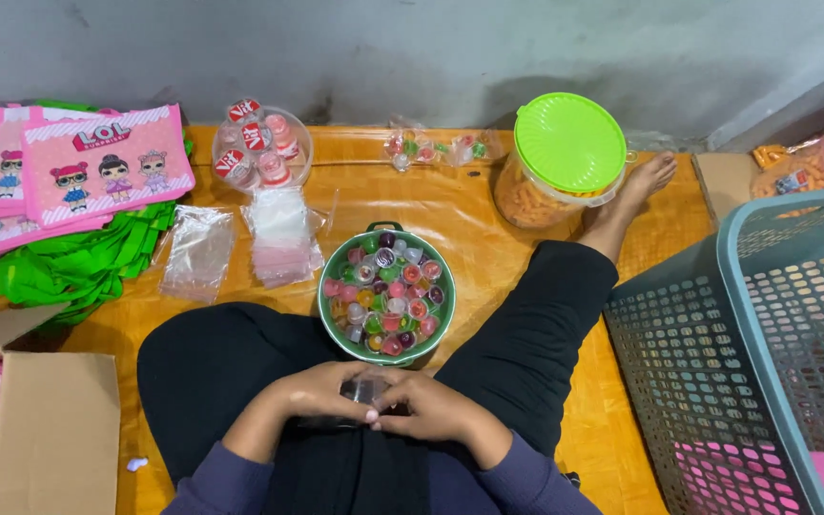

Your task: The person puts jelly cups into plastic bags by hand while sitting on the floor.

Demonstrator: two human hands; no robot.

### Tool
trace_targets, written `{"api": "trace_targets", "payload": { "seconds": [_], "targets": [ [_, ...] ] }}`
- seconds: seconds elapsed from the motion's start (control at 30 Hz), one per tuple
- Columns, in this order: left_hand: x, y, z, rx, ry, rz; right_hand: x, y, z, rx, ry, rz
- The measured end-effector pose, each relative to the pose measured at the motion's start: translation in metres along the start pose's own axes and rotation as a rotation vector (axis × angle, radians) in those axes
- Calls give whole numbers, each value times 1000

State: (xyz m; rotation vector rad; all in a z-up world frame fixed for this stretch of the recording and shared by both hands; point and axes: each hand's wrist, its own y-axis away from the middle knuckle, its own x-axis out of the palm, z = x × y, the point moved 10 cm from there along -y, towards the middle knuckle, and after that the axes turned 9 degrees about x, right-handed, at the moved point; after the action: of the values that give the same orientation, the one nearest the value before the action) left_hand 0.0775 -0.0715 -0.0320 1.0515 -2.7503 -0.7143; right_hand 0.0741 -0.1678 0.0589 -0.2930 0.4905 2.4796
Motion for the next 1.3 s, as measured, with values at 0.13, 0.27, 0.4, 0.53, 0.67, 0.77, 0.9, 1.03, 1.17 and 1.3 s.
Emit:
{"api": "trace_targets", "payload": {
  "seconds": [0.13, 0.27, 0.4, 0.53, 0.67, 0.77, 0.9, 1.03, 1.17, 1.3],
  "targets": [
    [-6, -9, 12, 35, 84, -8, -6, -3, -3, -21, -14, -2],
    [-57, -14, 43, 184, 576, -398, -59, -9, -40, -13, -126, -302],
    [-108, -16, 124, 284, 1196, -843, -97, 0, -129, 250, -246, -708],
    [-113, -21, 136, 250, 1202, -900, -76, -8, -205, 368, -207, -772],
    [-110, -25, 126, 218, 1085, -870, -71, -24, -135, 238, 141, -705],
    [-107, -24, 112, 218, 1081, -874, -63, -42, -86, 44, 350, -676],
    [-106, -15, 94, 218, 1169, -910, -31, -93, -70, -67, 713, -607],
    [-106, -13, 85, 243, 1157, -891, -10, -123, -75, -123, 1126, -816],
    [-110, -23, 96, 272, 1116, -838, -19, -133, -94, -108, 997, -760],
    [-104, -29, 109, 265, 1064, -803, -45, -113, -112, -17, 442, -718]
  ]
}}
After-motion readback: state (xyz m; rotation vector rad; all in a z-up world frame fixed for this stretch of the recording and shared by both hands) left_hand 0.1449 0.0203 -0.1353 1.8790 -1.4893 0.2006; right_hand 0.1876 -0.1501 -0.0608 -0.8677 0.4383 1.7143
